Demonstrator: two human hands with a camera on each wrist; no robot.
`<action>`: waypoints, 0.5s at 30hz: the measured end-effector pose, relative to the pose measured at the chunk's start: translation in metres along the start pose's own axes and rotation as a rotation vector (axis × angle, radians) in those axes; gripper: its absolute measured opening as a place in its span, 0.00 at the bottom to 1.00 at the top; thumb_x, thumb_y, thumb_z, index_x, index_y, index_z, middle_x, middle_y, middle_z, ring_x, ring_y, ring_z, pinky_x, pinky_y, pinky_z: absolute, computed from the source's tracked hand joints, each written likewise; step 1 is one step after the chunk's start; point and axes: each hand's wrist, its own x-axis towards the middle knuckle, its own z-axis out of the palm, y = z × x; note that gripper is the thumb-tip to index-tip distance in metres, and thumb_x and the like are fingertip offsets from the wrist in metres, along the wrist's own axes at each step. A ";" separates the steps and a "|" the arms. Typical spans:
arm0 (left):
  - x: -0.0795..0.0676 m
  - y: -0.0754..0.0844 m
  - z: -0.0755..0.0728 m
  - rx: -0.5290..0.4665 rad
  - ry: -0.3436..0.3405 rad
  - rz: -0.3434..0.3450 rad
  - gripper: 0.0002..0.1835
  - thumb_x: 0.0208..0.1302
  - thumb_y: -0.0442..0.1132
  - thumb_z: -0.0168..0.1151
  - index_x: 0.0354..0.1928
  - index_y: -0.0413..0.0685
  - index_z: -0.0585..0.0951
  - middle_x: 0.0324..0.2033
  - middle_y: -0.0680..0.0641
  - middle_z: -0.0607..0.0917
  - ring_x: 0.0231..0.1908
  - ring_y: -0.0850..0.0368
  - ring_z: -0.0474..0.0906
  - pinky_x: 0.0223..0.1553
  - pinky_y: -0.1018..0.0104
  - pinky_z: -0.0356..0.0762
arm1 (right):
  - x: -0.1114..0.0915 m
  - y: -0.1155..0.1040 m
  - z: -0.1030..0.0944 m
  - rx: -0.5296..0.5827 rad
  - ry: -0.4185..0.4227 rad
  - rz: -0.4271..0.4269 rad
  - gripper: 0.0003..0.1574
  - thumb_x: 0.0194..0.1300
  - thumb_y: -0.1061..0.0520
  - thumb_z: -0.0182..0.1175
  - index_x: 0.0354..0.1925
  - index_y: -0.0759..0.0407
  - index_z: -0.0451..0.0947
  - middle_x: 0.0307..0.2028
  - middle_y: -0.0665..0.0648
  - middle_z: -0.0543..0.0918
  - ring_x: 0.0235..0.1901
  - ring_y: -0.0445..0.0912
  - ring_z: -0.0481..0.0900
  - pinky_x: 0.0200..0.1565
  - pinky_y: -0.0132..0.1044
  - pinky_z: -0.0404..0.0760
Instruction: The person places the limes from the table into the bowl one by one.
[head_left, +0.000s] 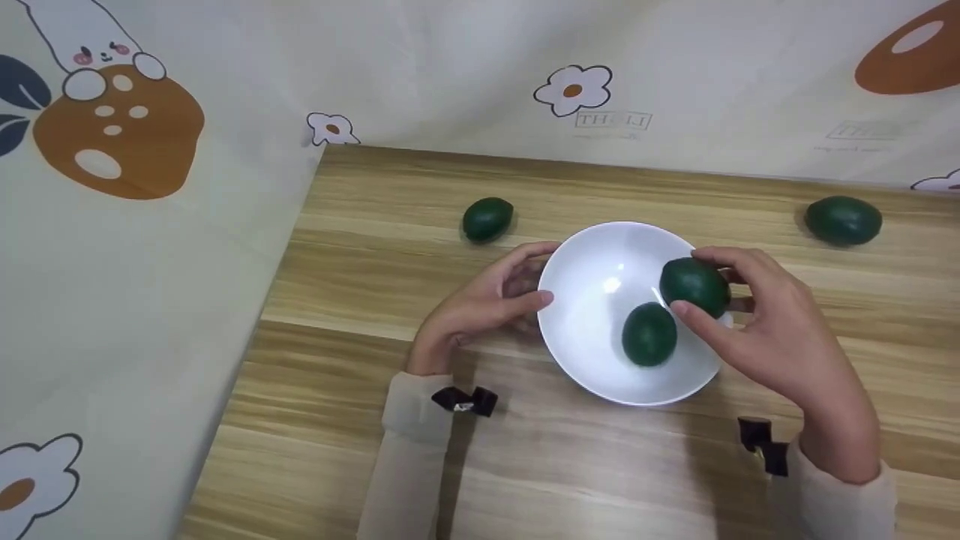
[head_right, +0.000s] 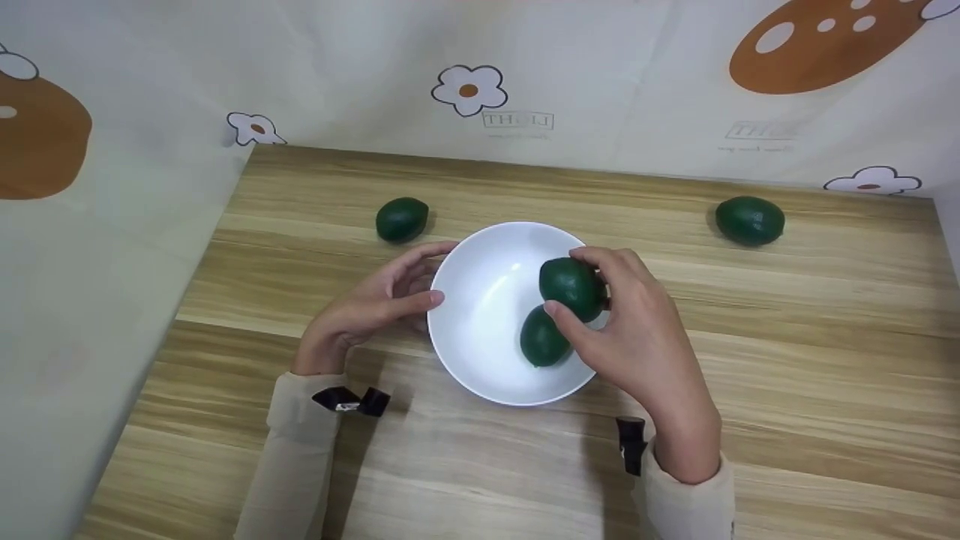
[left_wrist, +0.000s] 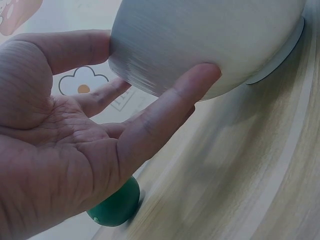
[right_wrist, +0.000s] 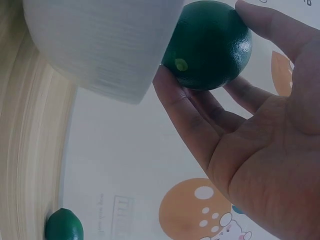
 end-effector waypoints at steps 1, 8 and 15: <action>0.000 0.000 0.000 0.001 -0.002 0.002 0.35 0.75 0.35 0.63 0.80 0.55 0.64 0.74 0.43 0.73 0.69 0.44 0.77 0.51 0.33 0.86 | -0.001 0.000 0.000 -0.001 0.001 -0.003 0.37 0.61 0.55 0.79 0.67 0.56 0.79 0.57 0.60 0.84 0.50 0.27 0.74 0.44 0.11 0.74; 0.001 -0.001 0.000 0.028 -0.005 0.035 0.35 0.75 0.33 0.63 0.80 0.52 0.64 0.74 0.41 0.74 0.70 0.44 0.76 0.57 0.49 0.87 | 0.000 -0.003 0.005 -0.023 -0.007 -0.032 0.37 0.61 0.54 0.79 0.67 0.55 0.79 0.56 0.59 0.84 0.51 0.41 0.80 0.46 0.10 0.73; 0.000 -0.001 -0.001 0.057 0.002 0.048 0.35 0.75 0.34 0.63 0.80 0.51 0.64 0.76 0.44 0.73 0.73 0.46 0.73 0.61 0.56 0.84 | 0.001 -0.008 0.008 -0.037 -0.008 -0.051 0.37 0.61 0.54 0.79 0.66 0.56 0.79 0.55 0.59 0.84 0.50 0.48 0.82 0.47 0.10 0.71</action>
